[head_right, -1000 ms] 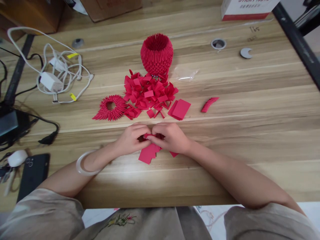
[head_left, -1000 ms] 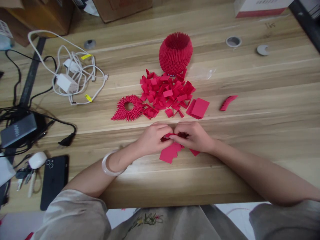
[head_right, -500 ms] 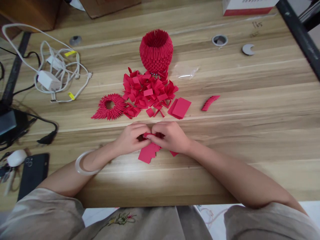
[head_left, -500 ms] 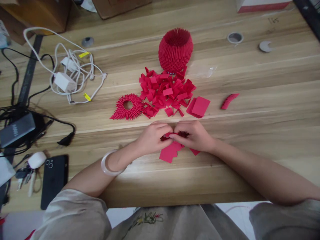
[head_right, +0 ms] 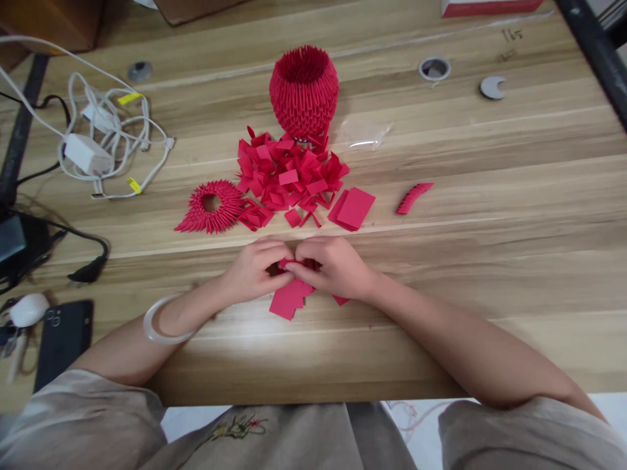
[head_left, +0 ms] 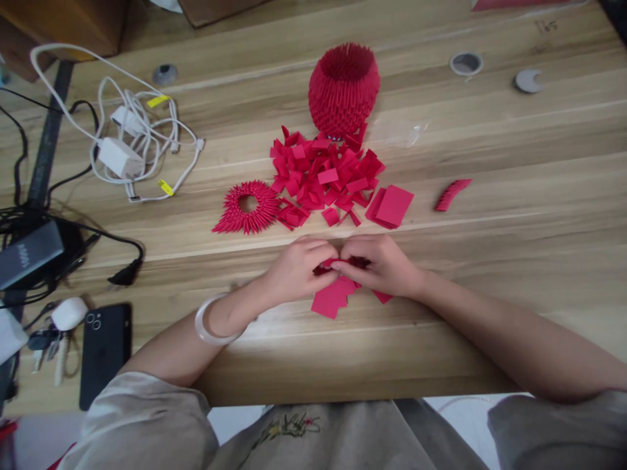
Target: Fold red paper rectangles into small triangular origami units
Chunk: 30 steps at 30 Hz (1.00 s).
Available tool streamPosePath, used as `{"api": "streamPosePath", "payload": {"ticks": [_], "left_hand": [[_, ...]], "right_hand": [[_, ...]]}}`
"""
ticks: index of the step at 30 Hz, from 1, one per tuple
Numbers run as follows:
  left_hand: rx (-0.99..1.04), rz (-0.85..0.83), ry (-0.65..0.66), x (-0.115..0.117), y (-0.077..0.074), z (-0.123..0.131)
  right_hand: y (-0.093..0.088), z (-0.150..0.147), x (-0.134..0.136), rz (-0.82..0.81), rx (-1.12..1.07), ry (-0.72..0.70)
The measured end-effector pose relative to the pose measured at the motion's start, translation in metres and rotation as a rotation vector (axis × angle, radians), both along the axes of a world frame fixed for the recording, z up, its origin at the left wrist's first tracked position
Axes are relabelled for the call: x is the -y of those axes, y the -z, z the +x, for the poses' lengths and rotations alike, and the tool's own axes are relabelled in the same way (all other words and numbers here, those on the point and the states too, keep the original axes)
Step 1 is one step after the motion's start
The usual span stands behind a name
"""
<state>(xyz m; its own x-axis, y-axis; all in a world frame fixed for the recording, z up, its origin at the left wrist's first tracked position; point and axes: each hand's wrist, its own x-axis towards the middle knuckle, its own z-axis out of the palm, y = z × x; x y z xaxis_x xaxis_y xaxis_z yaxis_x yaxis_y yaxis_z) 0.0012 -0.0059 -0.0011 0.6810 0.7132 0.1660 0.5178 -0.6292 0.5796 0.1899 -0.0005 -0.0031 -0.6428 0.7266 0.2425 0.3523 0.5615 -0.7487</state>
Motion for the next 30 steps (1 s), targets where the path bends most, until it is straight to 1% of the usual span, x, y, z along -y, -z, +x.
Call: {"api": "streamPosePath", "payload": {"ticks": [18,30], "left_hand": [[-0.005,0.016,0.014,-0.0002,-0.0001,-0.0003],[0.018,0.018,-0.004,0.0004,-0.0013,0.0002]], "right_hand": [[0.0007,0.0007,-0.0001,-0.017,0.008,-0.012],[-0.0002,0.0000,0.0001,0.013,0.020,-0.014]]}}
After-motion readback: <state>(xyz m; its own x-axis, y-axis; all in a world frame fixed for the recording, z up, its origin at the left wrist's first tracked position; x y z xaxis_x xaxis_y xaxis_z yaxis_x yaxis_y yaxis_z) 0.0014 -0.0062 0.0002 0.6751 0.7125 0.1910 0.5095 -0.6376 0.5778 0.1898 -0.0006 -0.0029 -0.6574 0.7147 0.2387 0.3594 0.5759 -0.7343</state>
